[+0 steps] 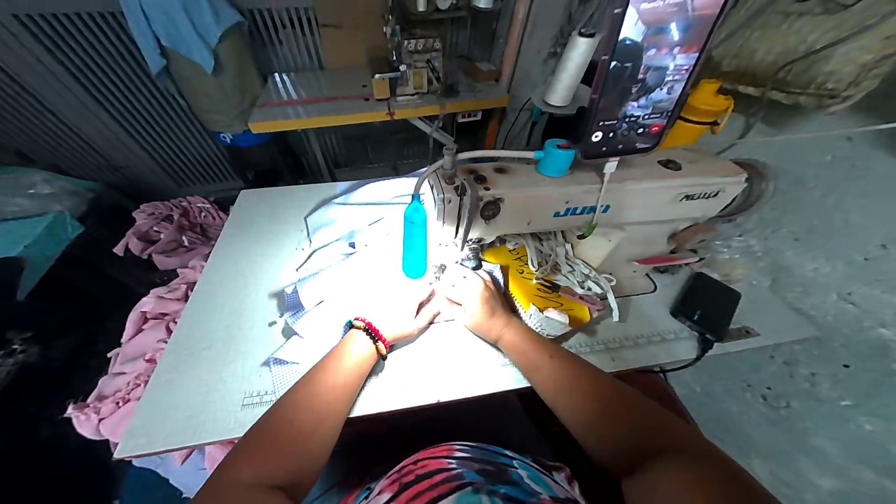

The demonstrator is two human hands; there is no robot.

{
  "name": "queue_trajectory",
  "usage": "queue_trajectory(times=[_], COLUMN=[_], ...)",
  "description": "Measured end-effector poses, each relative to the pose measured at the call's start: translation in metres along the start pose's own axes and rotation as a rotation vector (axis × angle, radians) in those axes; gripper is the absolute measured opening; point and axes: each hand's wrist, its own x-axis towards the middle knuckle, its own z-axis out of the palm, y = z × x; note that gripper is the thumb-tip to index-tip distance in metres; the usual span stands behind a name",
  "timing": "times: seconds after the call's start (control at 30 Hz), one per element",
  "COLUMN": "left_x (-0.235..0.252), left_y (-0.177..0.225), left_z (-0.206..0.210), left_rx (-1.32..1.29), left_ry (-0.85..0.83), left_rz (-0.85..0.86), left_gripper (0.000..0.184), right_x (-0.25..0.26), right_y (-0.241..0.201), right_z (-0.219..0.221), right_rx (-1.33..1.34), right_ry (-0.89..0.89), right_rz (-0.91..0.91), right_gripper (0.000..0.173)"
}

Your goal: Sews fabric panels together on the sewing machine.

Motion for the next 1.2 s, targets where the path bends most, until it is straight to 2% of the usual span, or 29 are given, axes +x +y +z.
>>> queue_trajectory(times=[0.13,0.27,0.43,0.6,0.77,0.87,0.93,1.0,1.07,1.2], left_x=[0.003,0.005,0.003,0.009,0.014,0.015,0.020,0.025,0.031,0.034], left_y=[-0.002,-0.003,-0.003,-0.013,-0.016,-0.005,0.006,0.015,0.016,0.014], left_z=[0.001,0.002,0.001,0.012,0.013,0.009,0.002,-0.006,-0.005,-0.004], left_rx=[0.027,0.022,0.036,0.055,0.000,-0.071,-0.095,-0.081,-0.062,-0.053], left_ry=[0.015,0.038,0.033,0.163,0.216,0.242,0.274,0.259,0.266,0.169], left_rz=[-0.004,-0.005,-0.068,0.040,0.082,-0.018,-0.197,-0.348,-0.385,-0.401], left_gripper=[0.057,0.056,0.053,0.058,0.055,0.047,0.040,0.043,0.047,0.048], right_x=[0.003,0.008,0.013,0.014,0.016,0.015,0.019,0.018,0.018,0.019], right_y=[0.000,-0.002,-0.004,-0.005,0.003,0.000,-0.006,-0.009,-0.010,-0.010], right_z=[-0.001,-0.009,-0.004,-0.009,-0.006,-0.011,-0.018,-0.019,-0.016,-0.018], right_rx=[0.065,0.090,0.110,0.176,0.204,0.221,0.195,0.156,0.118,0.094], right_ry=[-0.008,-0.121,-0.150,-0.113,-0.101,-0.091,-0.122,-0.148,-0.125,-0.118], right_rz=[0.051,0.162,0.237,0.238,0.231,0.246,0.274,0.287,0.261,0.251], right_gripper=[0.030,0.030,0.030,0.023,0.024,0.024,0.026,0.028,0.029,0.027])
